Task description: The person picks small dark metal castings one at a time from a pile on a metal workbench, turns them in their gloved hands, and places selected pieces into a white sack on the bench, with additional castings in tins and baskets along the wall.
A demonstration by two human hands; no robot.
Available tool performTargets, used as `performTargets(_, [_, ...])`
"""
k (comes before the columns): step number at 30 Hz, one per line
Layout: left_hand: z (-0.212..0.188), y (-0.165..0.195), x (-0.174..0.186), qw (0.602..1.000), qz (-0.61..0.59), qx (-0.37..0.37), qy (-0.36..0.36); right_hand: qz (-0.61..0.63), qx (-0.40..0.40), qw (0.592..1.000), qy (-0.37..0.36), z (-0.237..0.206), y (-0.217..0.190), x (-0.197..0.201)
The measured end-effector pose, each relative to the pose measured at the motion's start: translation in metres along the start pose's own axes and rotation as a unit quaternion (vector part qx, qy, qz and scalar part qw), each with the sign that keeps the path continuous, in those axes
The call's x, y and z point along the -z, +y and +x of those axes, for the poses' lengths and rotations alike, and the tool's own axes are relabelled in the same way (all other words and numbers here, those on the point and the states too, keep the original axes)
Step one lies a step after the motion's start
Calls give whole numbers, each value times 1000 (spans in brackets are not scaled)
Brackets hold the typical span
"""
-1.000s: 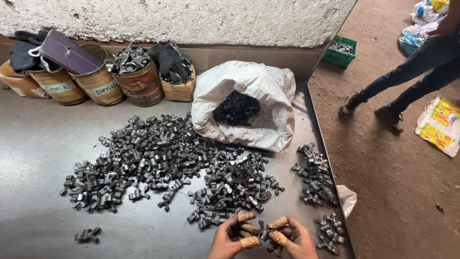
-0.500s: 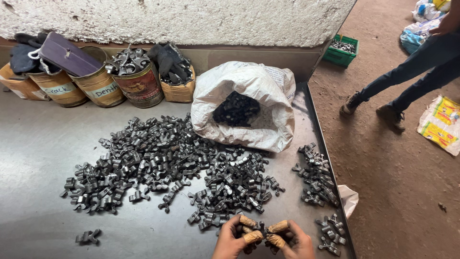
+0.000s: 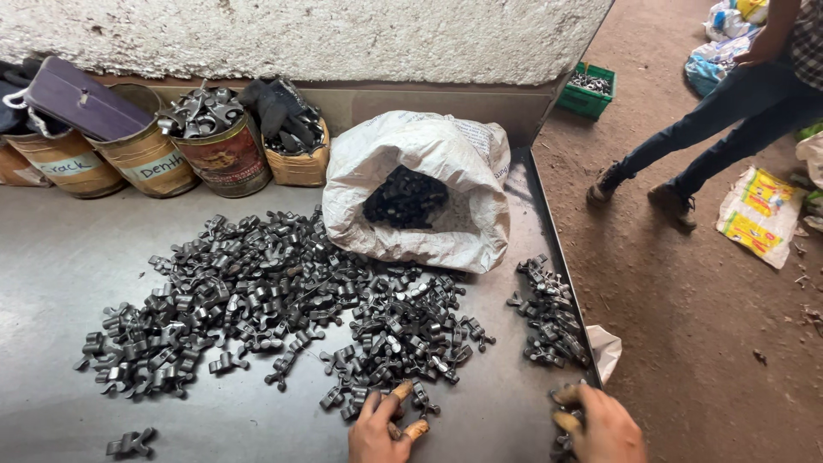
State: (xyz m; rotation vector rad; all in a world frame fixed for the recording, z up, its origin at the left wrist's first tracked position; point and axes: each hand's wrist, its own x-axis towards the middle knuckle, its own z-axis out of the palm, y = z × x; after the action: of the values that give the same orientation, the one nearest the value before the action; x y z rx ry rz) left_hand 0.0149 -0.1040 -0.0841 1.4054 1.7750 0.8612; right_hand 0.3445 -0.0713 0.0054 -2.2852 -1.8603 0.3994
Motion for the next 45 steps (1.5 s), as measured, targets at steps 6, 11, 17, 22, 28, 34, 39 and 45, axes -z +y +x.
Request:
performTargets(6, [1, 3, -13, 999, 48, 16, -10, 208, 198, 958, -23, 13, -112, -27])
performTargets(11, [3, 3, -11, 999, 32, 0, -7, 135, 289, 948, 6, 24, -135, -38])
performTargets(17, [7, 0, -19, 997, -70, 43, -9, 182, 146, 969, -76, -2, -91, -37])
performTargets(22, [13, 6, -30, 994, -103, 30, -10, 165, 151, 975, -11, -4, -69, -63])
performTargets(28, [13, 13, -26, 984, -176, 16, -9, 530, 62, 831, -158, 20, -46, -102])
performTargets(34, [26, 10, -28, 898, -435, 27, -68, 758, -51, 554, -342, 27, -48, -119])
performTargets(39, [28, 6, -26, 871, -477, 79, -84, 776, -100, 497, -376, 24, -62, -118])
performTargets(45, [23, 17, -23, 935, -331, 117, -53, 743, -129, 548, -361, 19, -58, -127])
